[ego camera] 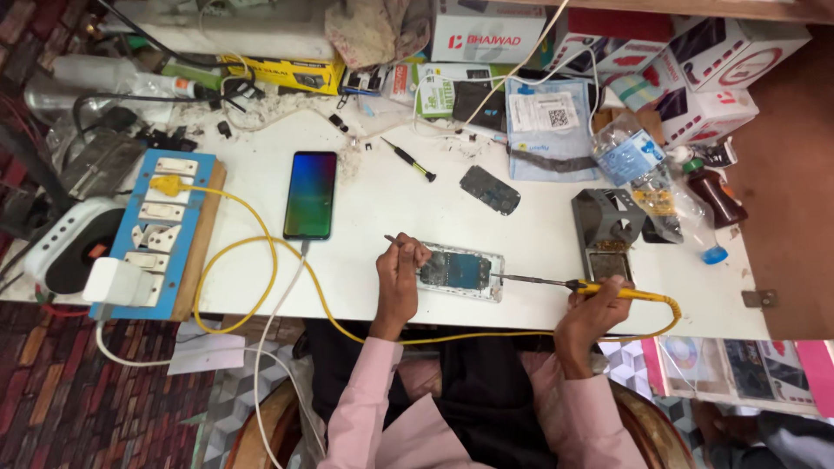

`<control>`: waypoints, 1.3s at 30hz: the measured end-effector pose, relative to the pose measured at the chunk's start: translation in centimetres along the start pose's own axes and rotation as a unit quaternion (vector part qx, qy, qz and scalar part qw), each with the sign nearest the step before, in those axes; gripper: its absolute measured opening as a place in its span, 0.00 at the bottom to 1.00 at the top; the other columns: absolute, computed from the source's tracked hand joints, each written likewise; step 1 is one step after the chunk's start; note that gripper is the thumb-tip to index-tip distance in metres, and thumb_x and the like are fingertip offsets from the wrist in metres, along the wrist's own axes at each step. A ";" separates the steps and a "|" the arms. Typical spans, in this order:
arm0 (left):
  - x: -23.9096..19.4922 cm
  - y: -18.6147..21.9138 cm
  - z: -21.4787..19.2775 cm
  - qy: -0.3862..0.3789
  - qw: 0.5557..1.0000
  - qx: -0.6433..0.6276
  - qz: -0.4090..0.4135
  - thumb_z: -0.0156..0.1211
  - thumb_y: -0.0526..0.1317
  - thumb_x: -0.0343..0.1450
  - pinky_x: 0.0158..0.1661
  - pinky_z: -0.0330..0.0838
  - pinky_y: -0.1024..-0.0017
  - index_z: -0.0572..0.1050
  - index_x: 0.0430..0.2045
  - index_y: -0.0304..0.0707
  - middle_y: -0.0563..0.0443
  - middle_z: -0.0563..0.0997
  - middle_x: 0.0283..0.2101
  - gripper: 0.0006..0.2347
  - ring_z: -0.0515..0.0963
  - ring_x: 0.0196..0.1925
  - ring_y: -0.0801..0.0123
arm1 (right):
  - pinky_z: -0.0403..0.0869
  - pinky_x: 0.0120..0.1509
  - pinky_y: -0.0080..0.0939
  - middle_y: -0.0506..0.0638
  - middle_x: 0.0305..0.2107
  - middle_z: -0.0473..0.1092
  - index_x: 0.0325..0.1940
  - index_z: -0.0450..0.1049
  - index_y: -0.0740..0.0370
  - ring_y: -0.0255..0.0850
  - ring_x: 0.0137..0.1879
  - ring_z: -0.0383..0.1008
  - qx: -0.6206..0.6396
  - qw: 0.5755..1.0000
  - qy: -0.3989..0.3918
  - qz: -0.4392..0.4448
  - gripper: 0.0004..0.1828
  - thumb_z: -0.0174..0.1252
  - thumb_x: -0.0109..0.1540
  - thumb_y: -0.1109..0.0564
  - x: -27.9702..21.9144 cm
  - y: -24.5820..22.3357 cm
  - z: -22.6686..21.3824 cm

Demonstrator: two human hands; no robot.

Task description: The person uses a soldering iron and tweezers to work on a small electronic component on a cluttered workbench. They repeatedly apply heat and adjust the component while a smartphone remains connected nearby.

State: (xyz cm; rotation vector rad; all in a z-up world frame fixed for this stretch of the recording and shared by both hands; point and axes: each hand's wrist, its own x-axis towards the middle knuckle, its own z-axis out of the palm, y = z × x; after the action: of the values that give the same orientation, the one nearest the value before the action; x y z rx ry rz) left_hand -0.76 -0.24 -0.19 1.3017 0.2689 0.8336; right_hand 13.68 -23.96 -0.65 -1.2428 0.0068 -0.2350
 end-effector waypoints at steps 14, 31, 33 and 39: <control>0.5 -0.1 0.3 0.006 1.000 -0.024 -0.008 0.43 0.51 0.82 0.42 0.68 0.70 0.63 0.25 0.36 0.54 0.63 0.28 0.20 0.64 0.32 0.72 | 0.59 0.23 0.34 0.44 0.22 0.57 0.39 0.59 0.57 0.32 0.21 0.55 -0.025 0.998 -0.055 0.020 0.11 0.47 0.74 0.54 0.3 -1.2 0.7; 0.6 -0.6 0.1 0.013 0.999 0.017 -0.024 0.42 0.53 0.81 0.35 0.62 0.74 0.63 0.24 0.38 0.54 0.65 0.25 0.20 0.64 0.30 0.74 | 0.61 0.24 0.31 0.46 0.24 0.61 0.43 0.59 0.60 0.31 0.22 0.58 -0.044 0.998 -0.048 -0.021 0.11 0.45 0.75 0.52 -0.3 -0.4 0.2; 0.7 -0.6 0.0 0.008 1.000 -0.011 -0.021 0.42 0.53 0.82 0.37 0.64 0.74 0.63 0.25 0.37 0.54 0.65 0.26 0.20 0.64 0.31 0.74 | 0.61 0.24 0.32 0.46 0.24 0.61 0.43 0.58 0.60 0.31 0.22 0.58 -0.031 0.998 -0.051 -0.031 0.11 0.45 0.75 0.52 -0.2 0.0 -0.1; 0.7 -0.6 0.1 0.017 1.000 -0.020 -0.008 0.44 0.54 0.81 0.37 0.64 0.75 0.64 0.26 0.37 0.54 0.66 0.26 0.20 0.65 0.31 0.74 | 0.61 0.25 0.32 0.46 0.25 0.60 0.42 0.59 0.61 0.31 0.23 0.57 -0.015 0.998 -0.053 -0.040 0.11 0.47 0.75 0.53 0.2 0.7 -0.6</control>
State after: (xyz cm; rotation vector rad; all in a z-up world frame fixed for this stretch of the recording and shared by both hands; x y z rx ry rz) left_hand 0.04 0.13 -0.47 1.2479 0.2869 0.8443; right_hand 13.90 -24.36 -1.46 -1.2855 -0.1320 -0.2378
